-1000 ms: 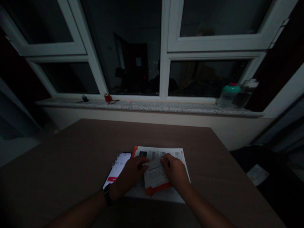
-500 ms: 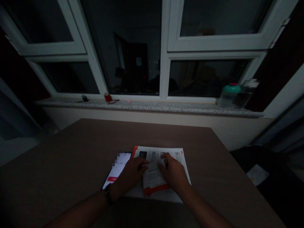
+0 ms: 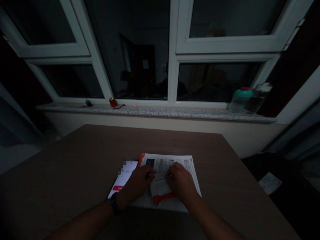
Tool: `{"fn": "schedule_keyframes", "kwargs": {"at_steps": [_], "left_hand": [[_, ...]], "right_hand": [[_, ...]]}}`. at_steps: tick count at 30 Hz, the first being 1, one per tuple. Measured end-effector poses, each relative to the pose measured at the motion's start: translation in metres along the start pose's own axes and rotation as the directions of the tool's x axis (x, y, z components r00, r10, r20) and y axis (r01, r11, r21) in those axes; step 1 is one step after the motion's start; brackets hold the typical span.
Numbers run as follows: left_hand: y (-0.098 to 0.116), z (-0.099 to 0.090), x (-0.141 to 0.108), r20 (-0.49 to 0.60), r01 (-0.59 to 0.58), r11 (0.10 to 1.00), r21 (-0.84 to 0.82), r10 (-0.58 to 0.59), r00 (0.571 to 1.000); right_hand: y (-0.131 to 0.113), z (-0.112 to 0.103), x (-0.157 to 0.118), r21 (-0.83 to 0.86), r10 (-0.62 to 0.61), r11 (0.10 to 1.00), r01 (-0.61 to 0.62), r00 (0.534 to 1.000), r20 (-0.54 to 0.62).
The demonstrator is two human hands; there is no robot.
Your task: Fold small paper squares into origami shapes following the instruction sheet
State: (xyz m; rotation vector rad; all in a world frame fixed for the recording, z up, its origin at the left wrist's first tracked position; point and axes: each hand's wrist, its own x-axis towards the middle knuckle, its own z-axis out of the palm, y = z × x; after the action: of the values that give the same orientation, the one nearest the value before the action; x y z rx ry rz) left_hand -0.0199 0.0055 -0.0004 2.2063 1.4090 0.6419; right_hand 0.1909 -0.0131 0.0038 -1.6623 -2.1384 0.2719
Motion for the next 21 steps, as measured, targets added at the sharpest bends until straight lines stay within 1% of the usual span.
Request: {"fn": "schedule_keyframes", "kwargs": {"at_steps": [5,11,17,21], "left_hand": [[0.0000,0.0001,0.0002,0.021,-0.001,0.999,0.032,0.001,1.000],[0.0054,-0.0025,0.0014,0.021,0.010,0.999,0.039,-0.011,1.000],[0.0081,-0.0021,0.0017,0.011,0.042,0.998,0.047,-0.042,0.999],[0.0085,-0.0041,0.0006,0.029,0.043,0.998,0.051,-0.045,0.999]], "right_hand": [[-0.0051,-0.0019,-0.0011,-0.136,0.008,0.991,-0.007,1.000,0.011],[-0.0031,-0.0041,0.0047,-0.227,-0.018,0.973,0.029,0.999,0.048],[-0.0005,-0.0047,0.0084,-0.237,-0.051,0.970,0.059,0.998,0.041],[0.0005,-0.0030,0.0067,-0.232,-0.050,0.971,0.057,0.998,0.037]]}}
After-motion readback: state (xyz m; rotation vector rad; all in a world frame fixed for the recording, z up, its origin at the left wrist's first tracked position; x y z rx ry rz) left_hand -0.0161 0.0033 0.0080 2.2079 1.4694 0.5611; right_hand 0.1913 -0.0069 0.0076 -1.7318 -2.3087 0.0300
